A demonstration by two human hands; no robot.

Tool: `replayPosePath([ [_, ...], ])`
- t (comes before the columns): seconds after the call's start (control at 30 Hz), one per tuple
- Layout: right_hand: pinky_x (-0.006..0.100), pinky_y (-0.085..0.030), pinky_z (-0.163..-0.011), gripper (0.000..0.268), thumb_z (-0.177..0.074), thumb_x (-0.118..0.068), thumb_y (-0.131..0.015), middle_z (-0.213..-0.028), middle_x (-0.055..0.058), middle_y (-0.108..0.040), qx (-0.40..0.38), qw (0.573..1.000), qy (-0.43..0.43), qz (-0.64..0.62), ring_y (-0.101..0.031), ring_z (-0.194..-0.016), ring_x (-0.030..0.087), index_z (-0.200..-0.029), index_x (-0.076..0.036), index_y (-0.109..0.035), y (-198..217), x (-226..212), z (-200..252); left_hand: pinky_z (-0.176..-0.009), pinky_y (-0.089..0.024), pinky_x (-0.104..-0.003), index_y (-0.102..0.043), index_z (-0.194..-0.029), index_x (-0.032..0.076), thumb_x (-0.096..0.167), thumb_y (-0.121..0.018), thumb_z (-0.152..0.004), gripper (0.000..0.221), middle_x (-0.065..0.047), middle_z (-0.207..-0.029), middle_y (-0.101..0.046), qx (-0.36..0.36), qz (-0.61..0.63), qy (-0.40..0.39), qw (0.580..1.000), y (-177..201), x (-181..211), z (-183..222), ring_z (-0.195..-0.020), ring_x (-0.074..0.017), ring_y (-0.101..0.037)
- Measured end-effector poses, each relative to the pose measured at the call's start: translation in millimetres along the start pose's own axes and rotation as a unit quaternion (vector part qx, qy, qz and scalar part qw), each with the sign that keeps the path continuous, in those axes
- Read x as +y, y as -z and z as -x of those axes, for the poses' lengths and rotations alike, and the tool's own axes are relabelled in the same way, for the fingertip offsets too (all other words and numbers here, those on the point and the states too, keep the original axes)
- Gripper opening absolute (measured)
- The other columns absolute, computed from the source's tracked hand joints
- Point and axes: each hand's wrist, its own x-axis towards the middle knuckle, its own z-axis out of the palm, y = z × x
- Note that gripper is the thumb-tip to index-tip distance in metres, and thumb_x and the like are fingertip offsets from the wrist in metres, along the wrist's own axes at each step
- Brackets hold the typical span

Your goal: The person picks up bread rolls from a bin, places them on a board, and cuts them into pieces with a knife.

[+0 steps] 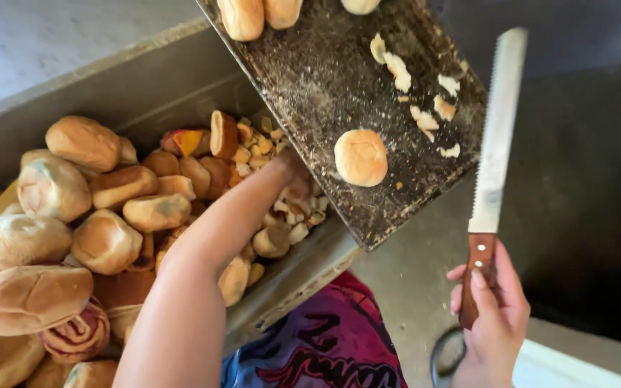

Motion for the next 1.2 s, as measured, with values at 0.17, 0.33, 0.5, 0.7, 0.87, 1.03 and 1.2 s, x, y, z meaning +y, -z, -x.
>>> replayPosePath([
  [0.17,0.025,-0.042,-0.053,0.061,-0.099,-0.006,-0.057,-0.098,0.012,-0.068,-0.132,0.984,-0.033,0.112,-0.053,-0.061,0.012,-0.159,-0.004,-0.047,18.4,-11.1,-64.0,-0.104,-0.040,-0.048,-0.071,-0.126,0.027,0.052,-0.089,-0.064,0.069,-0.008,-0.139,-0.060,0.066,0.054,0.032,0.996,0.5,20.6,31.0,-0.132,-0.0378,-0.045],
  [0.33,0.025,-0.042,-0.048,0.061,-0.096,-0.010,-0.057,-0.091,0.008,-0.067,-0.262,0.948,-0.097,0.150,-0.050,-0.055,0.010,-0.156,-0.009,-0.048,22.6,-11.4,-133.0,-0.111,-0.043,-0.043,-0.075,-0.123,0.029,0.047,-0.084,-0.062,0.065,-0.004,-0.127,-0.072,-0.076,0.166,0.119,0.976,69.3,7.1,120.6,-0.125,-0.0288,-0.060],
  [0.5,0.026,-0.040,-0.047,0.059,-0.097,-0.012,-0.055,-0.088,0.009,-0.066,-0.242,0.951,-0.135,0.140,-0.050,-0.054,0.011,-0.156,-0.010,-0.049,32.4,-5.7,-152.8,-0.101,-0.050,-0.041,-0.079,-0.116,0.036,0.040,-0.093,-0.056,0.062,-0.006,-0.120,-0.065,0.108,0.270,0.185,0.939,151.1,28.1,228.1,-0.114,-0.0263,-0.063],
  [0.7,0.026,-0.041,-0.050,0.058,-0.099,-0.010,-0.054,-0.092,0.009,-0.067,-0.201,0.970,-0.095,0.101,-0.052,-0.058,0.011,-0.156,-0.009,-0.050,54.7,4.9,-158.3,-0.106,-0.042,-0.050,-0.072,-0.125,0.032,0.035,-0.093,-0.057,0.071,-0.012,-0.132,-0.057,0.350,0.186,0.151,0.906,204.0,38.1,190.1,-0.120,-0.0338,-0.058],
  [0.87,0.026,-0.041,-0.049,0.059,-0.098,-0.011,-0.057,-0.091,0.008,-0.068,-0.239,0.964,-0.052,0.100,-0.052,-0.057,0.009,-0.156,-0.010,-0.049,46.1,8.6,-187.2,-0.103,-0.044,-0.054,-0.072,-0.121,0.022,0.024,-0.087,-0.069,0.054,-0.015,-0.145,-0.046,0.383,-0.054,0.199,0.900,194.3,3.9,68.5,-0.136,-0.0383,-0.045],
  [1.03,0.025,-0.044,-0.051,0.059,-0.098,-0.013,-0.061,-0.086,0.006,-0.066,-0.287,0.937,0.016,0.199,-0.050,-0.056,0.007,-0.156,-0.012,-0.050,9.3,-6.3,-231.2,-0.109,-0.031,-0.067,-0.061,-0.130,0.018,0.029,-0.085,-0.082,0.055,-0.017,-0.163,-0.031,0.446,-0.220,0.221,0.839,182.0,-39.0,1.7,-0.148,-0.0448,-0.026],
  [1.2,0.024,-0.043,-0.052,0.056,-0.100,-0.013,-0.061,-0.086,0.005,-0.066,-0.281,0.934,0.016,0.220,-0.050,-0.056,0.006,-0.156,-0.013,-0.052,-13.1,-20.0,-240.4,-0.111,-0.027,-0.063,-0.044,-0.151,0.020,0.019,-0.084,-0.058,0.100,-0.016,-0.161,-0.022,0.264,-0.098,0.233,0.931,179.7,-12.6,52.7,-0.147,-0.0423,-0.019],
])
